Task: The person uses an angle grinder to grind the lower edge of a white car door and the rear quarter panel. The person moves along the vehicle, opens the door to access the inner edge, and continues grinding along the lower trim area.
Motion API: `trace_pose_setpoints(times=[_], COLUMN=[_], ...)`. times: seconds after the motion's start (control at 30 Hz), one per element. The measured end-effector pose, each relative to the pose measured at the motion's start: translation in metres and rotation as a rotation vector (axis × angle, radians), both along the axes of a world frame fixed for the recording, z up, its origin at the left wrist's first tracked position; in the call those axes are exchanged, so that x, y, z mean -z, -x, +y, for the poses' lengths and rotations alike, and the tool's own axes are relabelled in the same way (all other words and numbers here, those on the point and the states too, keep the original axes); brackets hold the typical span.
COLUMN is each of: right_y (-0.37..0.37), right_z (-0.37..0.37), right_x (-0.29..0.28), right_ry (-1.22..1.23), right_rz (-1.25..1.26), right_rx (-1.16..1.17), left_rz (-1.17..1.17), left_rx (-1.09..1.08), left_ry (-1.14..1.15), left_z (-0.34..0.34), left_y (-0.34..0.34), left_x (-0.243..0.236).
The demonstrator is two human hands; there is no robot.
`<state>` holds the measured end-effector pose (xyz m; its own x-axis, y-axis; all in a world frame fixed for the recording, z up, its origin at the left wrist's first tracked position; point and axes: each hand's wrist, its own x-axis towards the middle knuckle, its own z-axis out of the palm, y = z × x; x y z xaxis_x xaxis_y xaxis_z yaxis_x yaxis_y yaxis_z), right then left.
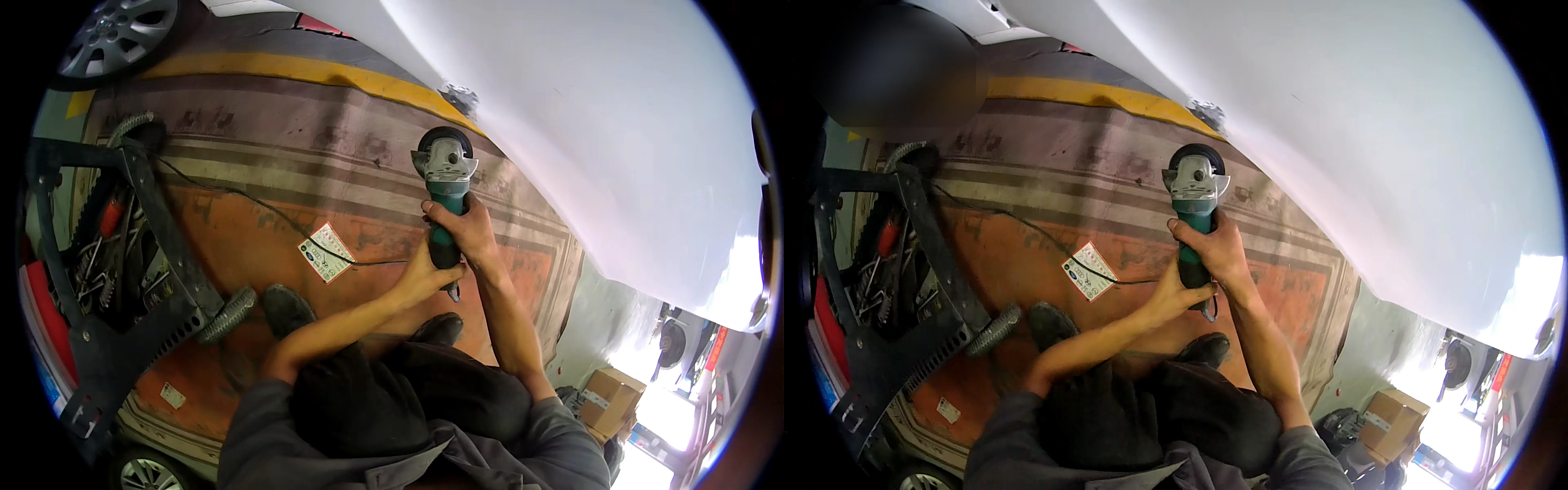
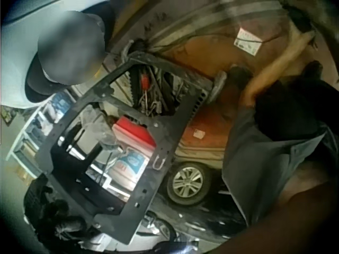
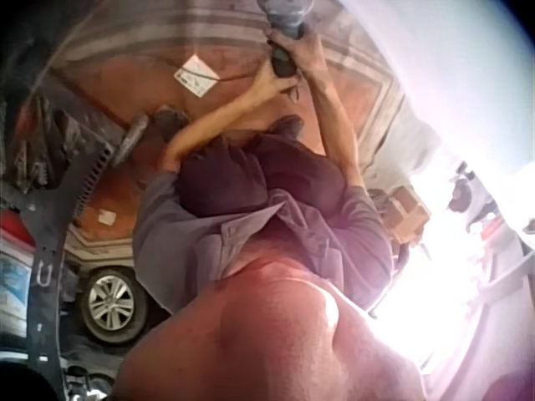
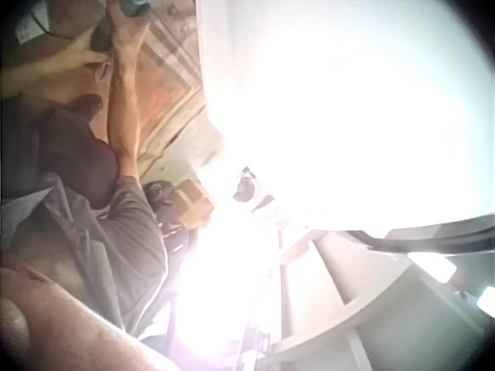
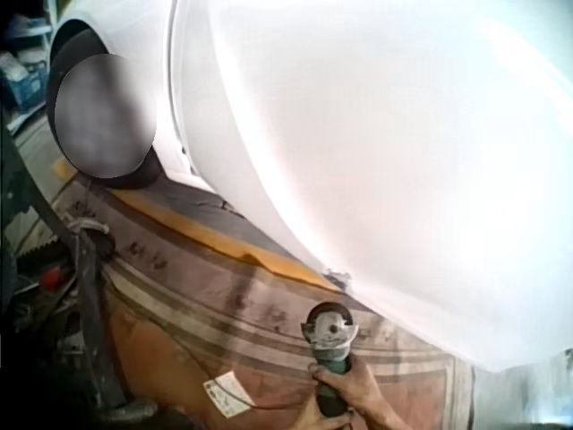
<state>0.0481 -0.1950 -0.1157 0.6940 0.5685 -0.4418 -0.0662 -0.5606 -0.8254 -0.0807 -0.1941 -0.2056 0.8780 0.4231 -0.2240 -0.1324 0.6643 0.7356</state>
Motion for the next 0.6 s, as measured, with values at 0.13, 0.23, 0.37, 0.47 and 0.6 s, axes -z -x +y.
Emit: trace_pose_setpoints(times=[0.13, 0.23, 0.37, 0.47, 0.6], right_y=[-0.004, -0.008, -0.010, -0.015, -0.013], right_z=[-0.006, -0.003, 0.008, 0.011, 0.019], right_x=[-0.006, -0.009, -0.022, -0.023, -0.023], right_ry=[-0.001, -0.023, -0.072, -0.091, -0.079], right_rz=[-0.048, -0.075, -0.067, -0.069, -0.028], right_rx=[-0.056, -0.058, -0.049, -0.082, -0.058], left_rz=[-0.024, -0.039, -0.054, -0.037, -0.088], left_rx=[0.009, 0.027, 0.061, 0.086, 0.024], left_ry=[-0.118, -0.143, -0.112, -0.092, -0.099], left_z=[0.003, 0.009, 0.020, 0.021, 0.018], left_y=[-0.001, -0.008, -0.015, -0.020, -0.025], left_x=[0.003, -0.001, -0.007, -0.002, 0.007])
